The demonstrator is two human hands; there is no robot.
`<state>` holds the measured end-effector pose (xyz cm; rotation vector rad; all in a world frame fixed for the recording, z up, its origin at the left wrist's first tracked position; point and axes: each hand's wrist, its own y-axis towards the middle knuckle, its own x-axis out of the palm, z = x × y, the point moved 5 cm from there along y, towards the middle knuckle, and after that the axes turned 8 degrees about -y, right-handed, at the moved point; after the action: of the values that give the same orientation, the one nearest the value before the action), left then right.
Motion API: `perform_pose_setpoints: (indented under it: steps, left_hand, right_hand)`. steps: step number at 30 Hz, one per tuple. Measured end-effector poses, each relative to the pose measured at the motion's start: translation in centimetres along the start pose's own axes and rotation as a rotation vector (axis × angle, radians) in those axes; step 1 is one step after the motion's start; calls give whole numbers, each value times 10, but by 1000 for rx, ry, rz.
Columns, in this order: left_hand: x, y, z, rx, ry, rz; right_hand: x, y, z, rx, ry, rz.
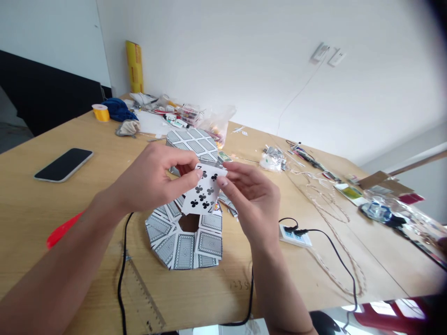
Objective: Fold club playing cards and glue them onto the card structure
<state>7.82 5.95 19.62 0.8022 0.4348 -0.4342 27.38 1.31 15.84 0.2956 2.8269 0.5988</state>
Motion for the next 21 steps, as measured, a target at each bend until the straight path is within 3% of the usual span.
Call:
perform_pose_setpoints:
  steps: [9, 21]
  left_hand:
    - [3, 0, -1, 22, -19, -59]
    - [0, -1, -1, 13, -10, -4]
  right_hand:
    - [7, -4, -1, 10, 71, -30]
    - [-4, -3, 0, 75, -12, -66]
